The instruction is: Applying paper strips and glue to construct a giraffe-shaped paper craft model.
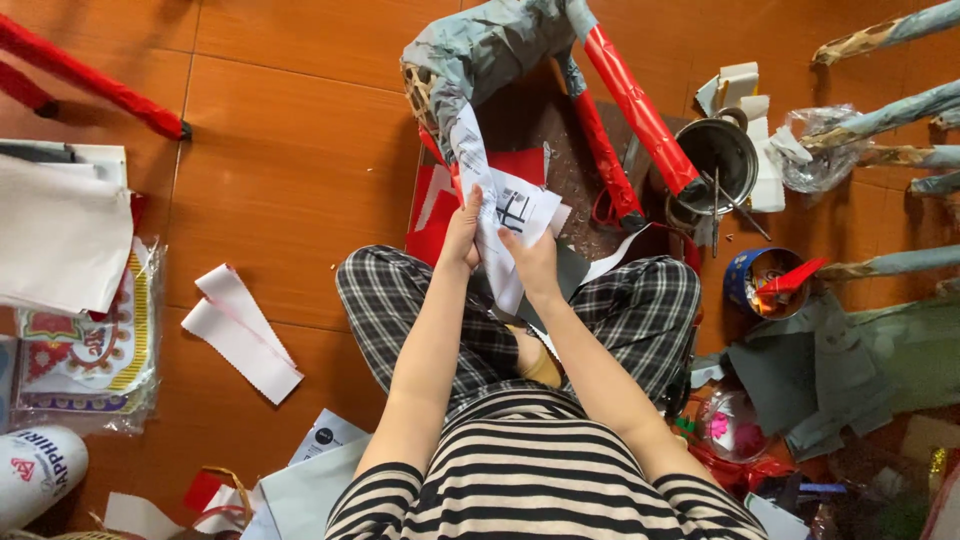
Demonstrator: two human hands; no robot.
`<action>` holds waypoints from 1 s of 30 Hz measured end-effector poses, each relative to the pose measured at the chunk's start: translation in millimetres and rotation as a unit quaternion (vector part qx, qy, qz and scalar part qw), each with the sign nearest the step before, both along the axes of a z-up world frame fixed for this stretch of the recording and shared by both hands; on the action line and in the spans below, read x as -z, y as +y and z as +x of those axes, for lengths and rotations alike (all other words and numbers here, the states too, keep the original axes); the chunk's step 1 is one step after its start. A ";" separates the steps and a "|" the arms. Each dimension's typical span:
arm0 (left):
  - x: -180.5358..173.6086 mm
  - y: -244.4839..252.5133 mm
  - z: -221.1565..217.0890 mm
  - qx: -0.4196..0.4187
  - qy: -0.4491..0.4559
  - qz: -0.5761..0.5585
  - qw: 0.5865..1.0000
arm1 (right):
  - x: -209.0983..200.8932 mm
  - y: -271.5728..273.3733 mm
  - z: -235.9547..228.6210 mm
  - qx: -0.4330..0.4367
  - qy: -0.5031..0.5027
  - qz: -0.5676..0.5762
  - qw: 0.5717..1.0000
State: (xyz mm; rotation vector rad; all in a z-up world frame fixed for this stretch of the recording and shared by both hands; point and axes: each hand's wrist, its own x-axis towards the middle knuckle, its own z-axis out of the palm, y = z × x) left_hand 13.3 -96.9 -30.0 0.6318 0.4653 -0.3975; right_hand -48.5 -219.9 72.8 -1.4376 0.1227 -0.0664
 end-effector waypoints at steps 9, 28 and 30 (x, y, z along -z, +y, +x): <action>8.6 1.0 3.7 0.000 0.006 -0.012 1.000 | -18.9 22.6 12.0 0.058 0.040 -0.130 0.989; 0.3 11.1 -38.9 0.026 0.063 -0.203 0.977 | -4.1 11.5 -19.3 -0.054 -0.270 -0.530 0.802; -46.1 16.0 -46.7 0.057 0.114 -0.138 0.982 | -4.9 12.0 -21.9 -0.058 -0.247 -0.515 0.819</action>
